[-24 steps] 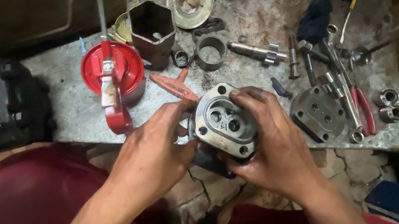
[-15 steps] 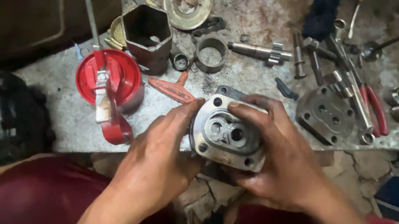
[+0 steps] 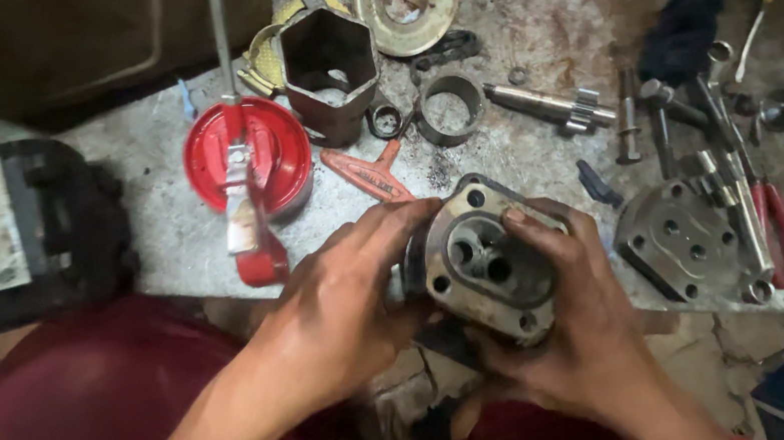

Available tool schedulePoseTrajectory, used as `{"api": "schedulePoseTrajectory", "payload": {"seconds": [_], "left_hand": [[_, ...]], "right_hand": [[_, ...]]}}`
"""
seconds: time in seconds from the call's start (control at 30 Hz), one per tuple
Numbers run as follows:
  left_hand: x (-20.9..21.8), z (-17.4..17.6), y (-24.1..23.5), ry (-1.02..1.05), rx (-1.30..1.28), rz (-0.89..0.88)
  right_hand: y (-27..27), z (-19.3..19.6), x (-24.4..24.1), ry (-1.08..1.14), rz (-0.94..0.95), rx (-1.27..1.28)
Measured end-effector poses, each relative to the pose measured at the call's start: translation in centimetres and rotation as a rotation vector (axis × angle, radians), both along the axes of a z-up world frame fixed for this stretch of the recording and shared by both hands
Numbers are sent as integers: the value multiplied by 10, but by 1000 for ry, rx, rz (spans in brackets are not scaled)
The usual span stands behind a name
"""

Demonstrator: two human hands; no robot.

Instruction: The person disassembles and cleans a hydraulic pump by removing the housing and gears, then using a cloth and metal rod to manipulate the internal components on a workbench.

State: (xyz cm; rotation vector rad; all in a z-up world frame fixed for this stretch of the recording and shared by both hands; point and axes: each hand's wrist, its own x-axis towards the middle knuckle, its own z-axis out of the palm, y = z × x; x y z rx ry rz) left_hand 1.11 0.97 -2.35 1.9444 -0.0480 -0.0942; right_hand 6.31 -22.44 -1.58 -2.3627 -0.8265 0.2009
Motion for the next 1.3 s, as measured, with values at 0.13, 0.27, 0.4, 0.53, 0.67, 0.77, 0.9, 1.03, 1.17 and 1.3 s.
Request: {"api": "schedulePoseTrajectory", "payload": {"seconds": [0.13,0.27,0.4,0.53,0.67,0.77,0.9,1.03,1.17,1.3], "left_hand": [[1,-1,3,-62,-99,-36],[5,-14,3,104,-268,63],[6,-11,-3,298,-104,273],[9,-9,-7,306,-141,229],[15,-25,-9,257,-107,200],[17,-39,-6,196,-160,159],[16,-40,-9,192,-192,200],[10,-38,-14,182,-281,202],[12,-45,-11,100,-203,174],[21,-45,-10,336,-482,280]], "right_hand": [[3,-2,2,-50,20,34],[5,3,-6,-75,6,41],[6,9,-8,-42,-15,57],[8,21,-7,-113,61,35],[3,58,9,-70,-5,168],[2,83,17,-146,-130,397],[57,34,22,-749,-55,8],[60,20,14,-334,-138,-53],[50,23,18,-139,-89,-72],[32,35,2,-165,52,-167]]}}
